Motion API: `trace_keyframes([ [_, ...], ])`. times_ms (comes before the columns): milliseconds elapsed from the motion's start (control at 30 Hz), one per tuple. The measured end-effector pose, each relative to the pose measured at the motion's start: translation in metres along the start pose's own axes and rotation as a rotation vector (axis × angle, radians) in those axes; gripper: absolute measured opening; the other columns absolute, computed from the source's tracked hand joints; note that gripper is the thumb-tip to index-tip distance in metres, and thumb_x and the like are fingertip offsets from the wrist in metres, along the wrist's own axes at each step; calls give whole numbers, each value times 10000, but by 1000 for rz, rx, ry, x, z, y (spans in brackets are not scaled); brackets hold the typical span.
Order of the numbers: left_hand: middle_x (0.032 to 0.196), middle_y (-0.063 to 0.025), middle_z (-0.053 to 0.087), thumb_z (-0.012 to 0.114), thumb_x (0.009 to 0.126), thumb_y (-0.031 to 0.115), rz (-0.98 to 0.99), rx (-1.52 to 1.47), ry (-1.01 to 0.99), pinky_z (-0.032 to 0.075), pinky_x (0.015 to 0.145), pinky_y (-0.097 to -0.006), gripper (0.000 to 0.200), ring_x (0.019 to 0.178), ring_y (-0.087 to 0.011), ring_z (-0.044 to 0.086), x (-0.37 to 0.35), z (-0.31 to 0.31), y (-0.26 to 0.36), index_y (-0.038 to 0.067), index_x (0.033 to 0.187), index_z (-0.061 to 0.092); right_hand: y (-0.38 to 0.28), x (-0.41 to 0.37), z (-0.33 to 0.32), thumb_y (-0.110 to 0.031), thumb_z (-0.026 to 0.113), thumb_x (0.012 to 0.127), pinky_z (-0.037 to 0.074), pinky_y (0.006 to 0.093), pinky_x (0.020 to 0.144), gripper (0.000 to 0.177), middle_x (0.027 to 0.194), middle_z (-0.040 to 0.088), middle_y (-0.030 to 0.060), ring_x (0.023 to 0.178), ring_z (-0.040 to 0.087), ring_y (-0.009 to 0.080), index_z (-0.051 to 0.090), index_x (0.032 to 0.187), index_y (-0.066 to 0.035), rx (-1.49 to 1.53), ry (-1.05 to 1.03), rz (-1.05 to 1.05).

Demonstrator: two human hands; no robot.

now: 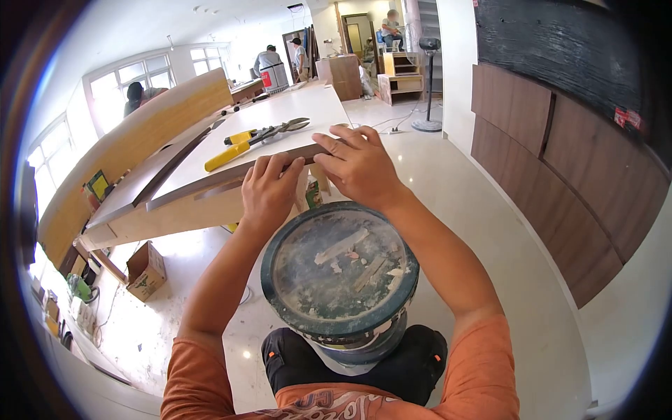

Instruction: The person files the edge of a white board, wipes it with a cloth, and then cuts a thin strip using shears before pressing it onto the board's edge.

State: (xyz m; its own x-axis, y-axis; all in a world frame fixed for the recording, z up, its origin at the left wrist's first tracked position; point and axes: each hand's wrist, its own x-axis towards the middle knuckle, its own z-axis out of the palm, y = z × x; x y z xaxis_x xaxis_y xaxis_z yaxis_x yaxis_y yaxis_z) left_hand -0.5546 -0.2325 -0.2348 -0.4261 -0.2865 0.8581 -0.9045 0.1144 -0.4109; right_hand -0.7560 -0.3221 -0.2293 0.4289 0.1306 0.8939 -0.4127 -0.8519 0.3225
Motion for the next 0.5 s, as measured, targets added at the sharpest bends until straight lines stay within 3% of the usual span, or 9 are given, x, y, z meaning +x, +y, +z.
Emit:
trace_keyframes([
  [300,1006,-12,611,713,827,162,-47,-53,-9,515,782,-364,275,940,-216,597,-9,-13,-12,113,1097,703,3,8,14,-180,708,858,387,406,995,60,1167,710,-30,1149,610,186,745,901,-162,-57,-38,-53],
  [500,1040,-26,615,733,818,169,-113,-82,-77,514,812,-380,315,977,-232,603,-31,-36,-41,110,1124,693,-3,13,18,-190,747,825,385,410,993,143,1168,715,-13,1147,607,183,749,961,-144,-37,-53,-78],
])
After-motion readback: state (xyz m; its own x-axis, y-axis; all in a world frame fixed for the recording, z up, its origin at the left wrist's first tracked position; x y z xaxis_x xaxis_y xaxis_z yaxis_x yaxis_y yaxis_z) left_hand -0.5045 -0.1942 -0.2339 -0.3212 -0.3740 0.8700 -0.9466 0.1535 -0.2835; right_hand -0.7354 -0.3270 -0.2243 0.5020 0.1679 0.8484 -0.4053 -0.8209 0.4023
